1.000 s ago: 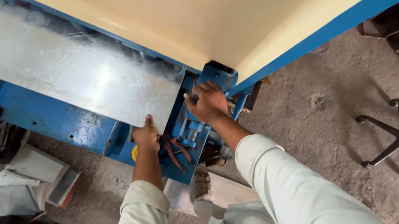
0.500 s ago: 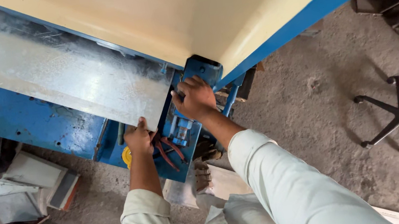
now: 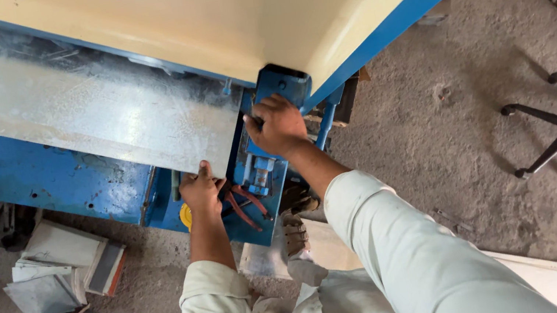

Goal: The person repeatedly feeds long, flat metal sheets into a blue manual sheet metal bending machine, operates the lever to bend the sheets, and removes them. The person stacks the bent sheets on the floor and retrieves new sheets from a nearby pile to continue the process.

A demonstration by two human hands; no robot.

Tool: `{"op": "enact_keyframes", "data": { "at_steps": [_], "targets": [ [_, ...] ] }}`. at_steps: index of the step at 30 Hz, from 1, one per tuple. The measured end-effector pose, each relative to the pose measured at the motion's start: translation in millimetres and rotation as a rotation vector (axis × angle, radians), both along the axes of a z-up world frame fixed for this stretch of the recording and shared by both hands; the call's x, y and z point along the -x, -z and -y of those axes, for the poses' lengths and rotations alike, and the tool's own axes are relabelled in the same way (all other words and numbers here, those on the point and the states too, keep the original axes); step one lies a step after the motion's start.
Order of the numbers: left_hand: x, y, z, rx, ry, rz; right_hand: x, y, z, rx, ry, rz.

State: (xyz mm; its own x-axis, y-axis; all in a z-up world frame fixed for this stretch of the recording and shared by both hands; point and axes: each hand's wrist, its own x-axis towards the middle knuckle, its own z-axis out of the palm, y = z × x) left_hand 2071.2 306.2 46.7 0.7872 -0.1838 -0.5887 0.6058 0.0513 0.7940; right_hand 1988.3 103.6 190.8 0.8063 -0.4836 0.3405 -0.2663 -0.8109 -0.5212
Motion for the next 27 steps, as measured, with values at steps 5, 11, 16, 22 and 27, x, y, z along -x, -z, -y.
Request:
{"op": "enact_keyframes", "data": {
  "at_steps": [5, 11, 16, 22, 27],
  "targets": [
    [-3.9, 7.2, -6.7, 0.040, 0.018, -0.044, -1.9, -1.6, -2.0, 0.007, 0.013, -0.033],
    [-9.5, 3.3, -12.7, 0.014, 0.091, -0.084, -2.7, 2.2, -0.9, 0.032, 0.015, -0.040],
    [-14.2, 11.2, -16.2, 0.009, 0.104, -0.120, 2.5, 2.9, -2.1, -0.016, 0.050, 0.040],
    [-18.7, 2.9, -20.2, -0.009, 0.177, -0.123, 8.5, 8.7, 4.8, -0.137, 0.075, 0.227],
    [-15.0, -8.3, -18.9, -0.054, 0.193, -0.111, 10.8, 8.6, 7.1, -0.177, 0.071, 0.304]
  ]
}}
